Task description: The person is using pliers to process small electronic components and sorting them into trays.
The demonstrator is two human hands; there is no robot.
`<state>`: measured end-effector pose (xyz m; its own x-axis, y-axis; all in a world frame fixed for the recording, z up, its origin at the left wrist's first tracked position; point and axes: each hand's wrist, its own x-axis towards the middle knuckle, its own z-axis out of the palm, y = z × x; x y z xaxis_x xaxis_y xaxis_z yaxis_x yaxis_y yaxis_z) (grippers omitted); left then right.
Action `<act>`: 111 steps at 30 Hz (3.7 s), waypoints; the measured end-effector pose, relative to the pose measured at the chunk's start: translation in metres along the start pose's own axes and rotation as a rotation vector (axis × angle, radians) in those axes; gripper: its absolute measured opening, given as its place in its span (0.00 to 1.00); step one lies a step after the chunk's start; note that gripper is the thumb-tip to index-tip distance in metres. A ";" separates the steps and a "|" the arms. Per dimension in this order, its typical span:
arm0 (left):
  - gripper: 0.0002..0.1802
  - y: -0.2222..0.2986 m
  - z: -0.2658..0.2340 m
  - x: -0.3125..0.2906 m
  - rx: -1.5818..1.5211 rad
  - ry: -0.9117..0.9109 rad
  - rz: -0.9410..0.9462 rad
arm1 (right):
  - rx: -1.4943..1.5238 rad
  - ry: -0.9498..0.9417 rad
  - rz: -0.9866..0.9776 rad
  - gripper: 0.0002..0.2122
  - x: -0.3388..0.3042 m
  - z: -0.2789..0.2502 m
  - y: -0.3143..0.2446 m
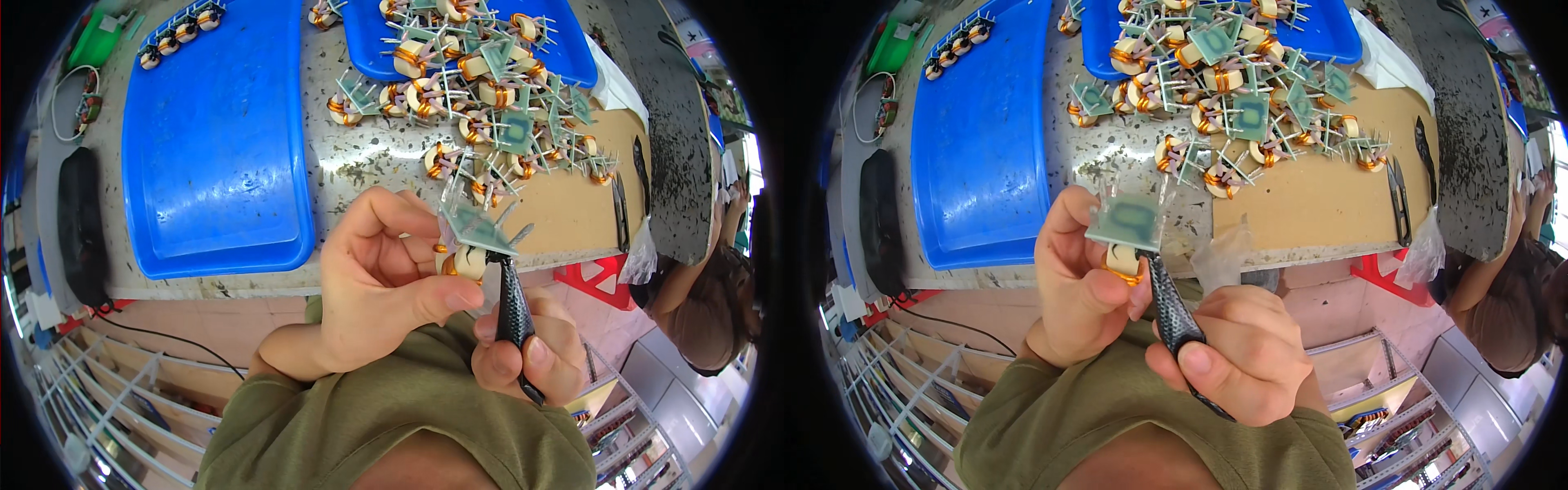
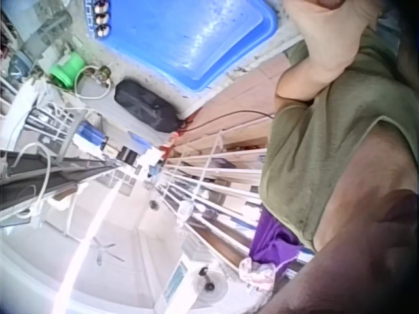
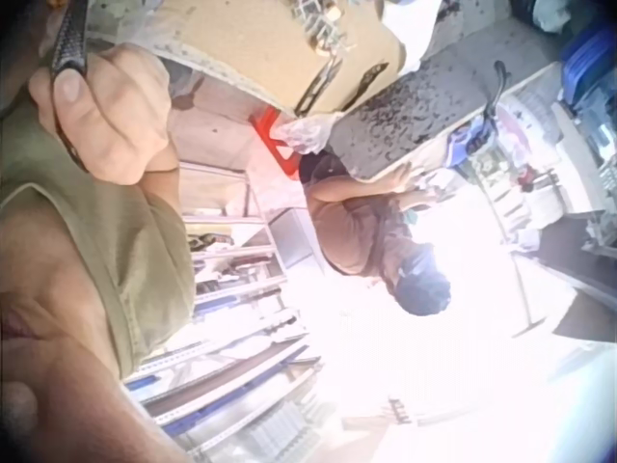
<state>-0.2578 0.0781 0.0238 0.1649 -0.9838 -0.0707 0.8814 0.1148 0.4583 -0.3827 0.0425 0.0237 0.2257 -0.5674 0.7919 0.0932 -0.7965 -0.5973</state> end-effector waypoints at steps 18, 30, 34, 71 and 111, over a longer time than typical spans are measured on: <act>0.09 0.007 0.005 0.005 0.018 0.083 -0.407 | -0.011 0.028 0.008 0.17 0.002 0.001 -0.002; 0.25 0.003 0.011 0.004 0.244 0.094 -0.349 | 0.048 -0.013 0.043 0.17 0.000 -0.003 -0.006; 0.24 0.003 0.012 0.003 0.249 0.099 -0.358 | 0.042 0.026 0.034 0.17 0.002 0.000 -0.004; 0.10 0.004 0.000 0.001 -0.053 0.008 -0.392 | -0.007 0.067 0.084 0.16 -0.001 -0.002 -0.011; 0.11 0.008 0.003 0.002 -0.002 0.022 -0.350 | -0.062 0.033 0.038 0.15 -0.002 -0.005 -0.010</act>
<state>-0.2516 0.0771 0.0300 -0.1377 -0.9604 -0.2422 0.8870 -0.2284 0.4013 -0.3891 0.0504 0.0286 0.1957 -0.6032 0.7732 0.0244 -0.7852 -0.6188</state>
